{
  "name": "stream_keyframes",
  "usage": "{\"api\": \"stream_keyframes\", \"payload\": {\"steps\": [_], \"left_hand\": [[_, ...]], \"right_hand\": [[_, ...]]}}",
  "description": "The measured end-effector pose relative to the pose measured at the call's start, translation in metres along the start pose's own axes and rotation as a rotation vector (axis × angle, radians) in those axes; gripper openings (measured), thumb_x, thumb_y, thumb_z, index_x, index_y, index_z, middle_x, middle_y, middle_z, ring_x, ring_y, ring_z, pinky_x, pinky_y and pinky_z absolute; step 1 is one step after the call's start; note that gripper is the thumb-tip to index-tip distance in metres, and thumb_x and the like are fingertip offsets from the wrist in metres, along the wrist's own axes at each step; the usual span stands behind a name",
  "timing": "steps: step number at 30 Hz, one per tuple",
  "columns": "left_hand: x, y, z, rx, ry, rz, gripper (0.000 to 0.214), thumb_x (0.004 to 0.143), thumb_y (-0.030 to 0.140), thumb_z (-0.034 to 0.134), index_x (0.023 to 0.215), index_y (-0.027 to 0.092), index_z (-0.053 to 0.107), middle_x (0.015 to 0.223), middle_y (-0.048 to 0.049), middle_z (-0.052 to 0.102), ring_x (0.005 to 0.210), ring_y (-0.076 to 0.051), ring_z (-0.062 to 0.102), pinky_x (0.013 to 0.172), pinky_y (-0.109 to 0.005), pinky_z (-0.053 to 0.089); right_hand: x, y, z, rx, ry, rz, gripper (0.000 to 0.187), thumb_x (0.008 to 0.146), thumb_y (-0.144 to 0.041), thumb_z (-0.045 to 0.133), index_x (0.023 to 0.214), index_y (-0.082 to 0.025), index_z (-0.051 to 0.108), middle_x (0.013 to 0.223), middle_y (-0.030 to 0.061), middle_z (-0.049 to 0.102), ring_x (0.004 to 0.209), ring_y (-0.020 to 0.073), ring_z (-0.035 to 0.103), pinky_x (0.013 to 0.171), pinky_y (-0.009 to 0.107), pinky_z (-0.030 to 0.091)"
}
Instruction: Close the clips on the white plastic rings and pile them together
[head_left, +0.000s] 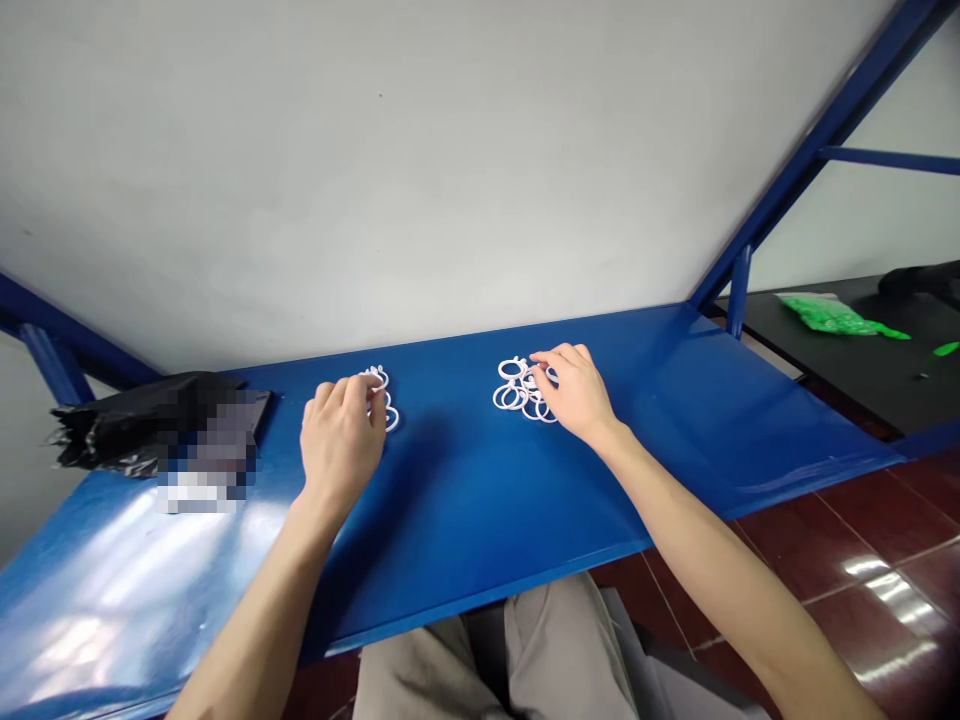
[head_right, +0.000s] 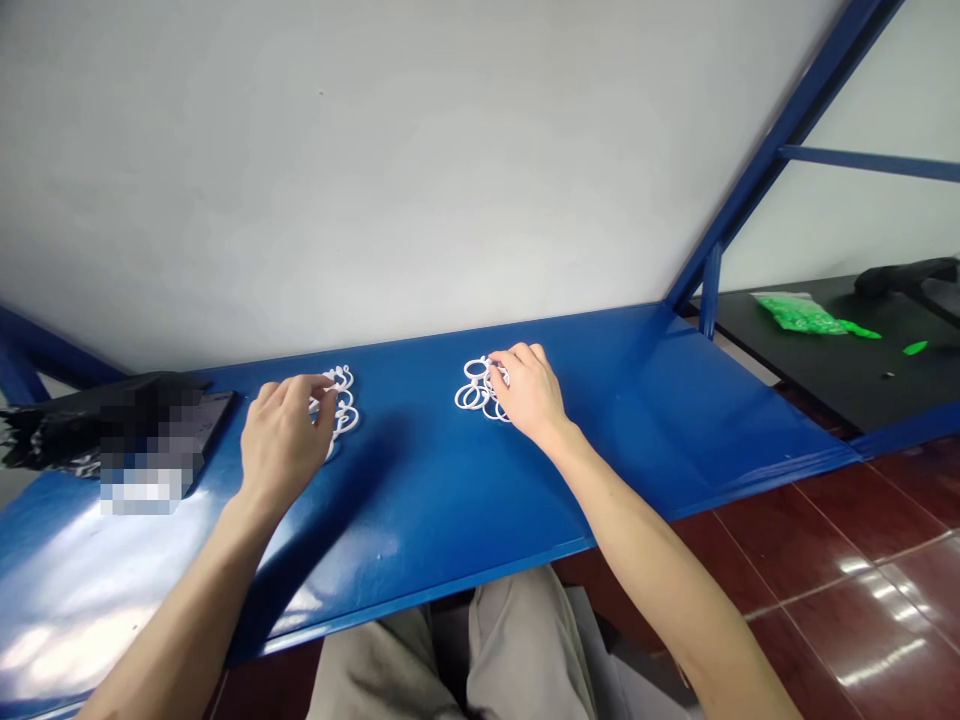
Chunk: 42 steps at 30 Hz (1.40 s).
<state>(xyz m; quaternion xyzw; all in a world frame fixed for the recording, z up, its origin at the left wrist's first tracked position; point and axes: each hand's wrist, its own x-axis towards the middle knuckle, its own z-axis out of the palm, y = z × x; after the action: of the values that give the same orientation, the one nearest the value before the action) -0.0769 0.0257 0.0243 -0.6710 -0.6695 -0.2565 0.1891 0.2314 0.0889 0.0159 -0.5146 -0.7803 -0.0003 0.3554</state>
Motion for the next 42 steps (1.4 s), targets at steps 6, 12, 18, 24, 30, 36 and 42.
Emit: {"api": "stream_keyframes", "payload": {"steps": [6, 12, 18, 24, 30, 36, 42], "left_hand": [[-0.01, 0.027, 0.001, -0.375, 0.223, 0.316, 0.009, 0.094, 0.024, 0.063, 0.094, 0.021, 0.054, 0.084, -0.0015, 0.068, 0.078, -0.017, 0.062, 0.074, -0.03, 0.048], [-0.025, 0.058, 0.008, -0.513, 0.174, 0.623, 0.014, 0.093, 0.021, 0.066, 0.094, 0.022, 0.052, 0.079, 0.0006, 0.068, 0.072, -0.014, 0.059, 0.067, -0.027, 0.048], [-0.026, 0.063, 0.008, -0.47, 0.204, 0.506, 0.021, 0.091, 0.025, 0.069, 0.106, 0.021, 0.056, 0.101, -0.0062, 0.072, 0.093, -0.02, 0.065, 0.084, -0.033, 0.051], [-0.031, 0.062, 0.014, -0.531, -0.061, 0.148, 0.013, 0.097, 0.024, 0.055, 0.111, 0.022, 0.056, 0.091, -0.0026, 0.073, 0.08, -0.017, 0.068, 0.072, -0.03, 0.053], [-0.038, 0.065, 0.021, -0.595, -0.16, 0.126, 0.01, 0.1, 0.022, 0.046, 0.107, 0.022, 0.054, 0.092, -0.0027, 0.073, 0.08, -0.017, 0.069, 0.07, -0.029, 0.054], [-0.038, 0.061, 0.022, -0.515, -0.033, 0.327, 0.011, 0.1, 0.02, 0.045, 0.103, 0.021, 0.056, 0.09, -0.0051, 0.072, 0.081, -0.018, 0.068, 0.073, -0.03, 0.054], [-0.023, 0.061, 0.013, -0.4, -0.005, 0.356, 0.017, 0.099, 0.023, 0.048, 0.112, 0.018, 0.059, 0.094, -0.0074, 0.073, 0.083, -0.021, 0.065, 0.075, -0.035, 0.05]], "right_hand": [[-0.011, -0.032, 0.004, 0.321, -0.046, -0.157, 0.02, 0.1, -0.031, 0.057, 0.106, -0.021, 0.073, 0.097, 0.0065, 0.073, 0.093, 0.0227, 0.063, 0.087, 0.039, 0.053], [-0.027, -0.061, 0.017, 0.719, -0.386, -0.008, 0.023, 0.099, -0.04, 0.058, 0.109, -0.021, 0.068, 0.089, 0.0022, 0.074, 0.078, 0.0163, 0.07, 0.073, 0.029, 0.055], [-0.029, -0.059, 0.024, 0.821, -0.33, 0.126, 0.014, 0.097, -0.034, 0.06, 0.103, -0.022, 0.063, 0.084, 0.0009, 0.074, 0.076, 0.0162, 0.071, 0.071, 0.029, 0.056], [-0.03, -0.061, 0.019, 0.724, -0.219, 0.02, 0.011, 0.095, -0.03, 0.062, 0.102, -0.023, 0.067, 0.085, 0.0, 0.073, 0.076, 0.0155, 0.07, 0.073, 0.029, 0.055], [-0.033, -0.061, 0.021, 0.647, -0.232, -0.053, 0.01, 0.096, -0.024, 0.062, 0.093, -0.022, 0.071, 0.088, 0.0019, 0.074, 0.077, 0.0159, 0.068, 0.069, 0.028, 0.052], [-0.04, -0.061, 0.025, 0.603, -0.182, -0.201, 0.011, 0.098, -0.023, 0.061, 0.094, -0.021, 0.07, 0.087, 0.0034, 0.073, 0.081, 0.0177, 0.067, 0.077, 0.031, 0.054], [-0.027, -0.06, 0.018, 0.419, -0.038, -0.205, 0.019, 0.102, -0.029, 0.053, 0.1, -0.024, 0.071, 0.094, 0.0053, 0.074, 0.09, 0.0204, 0.068, 0.084, 0.036, 0.054]]}}
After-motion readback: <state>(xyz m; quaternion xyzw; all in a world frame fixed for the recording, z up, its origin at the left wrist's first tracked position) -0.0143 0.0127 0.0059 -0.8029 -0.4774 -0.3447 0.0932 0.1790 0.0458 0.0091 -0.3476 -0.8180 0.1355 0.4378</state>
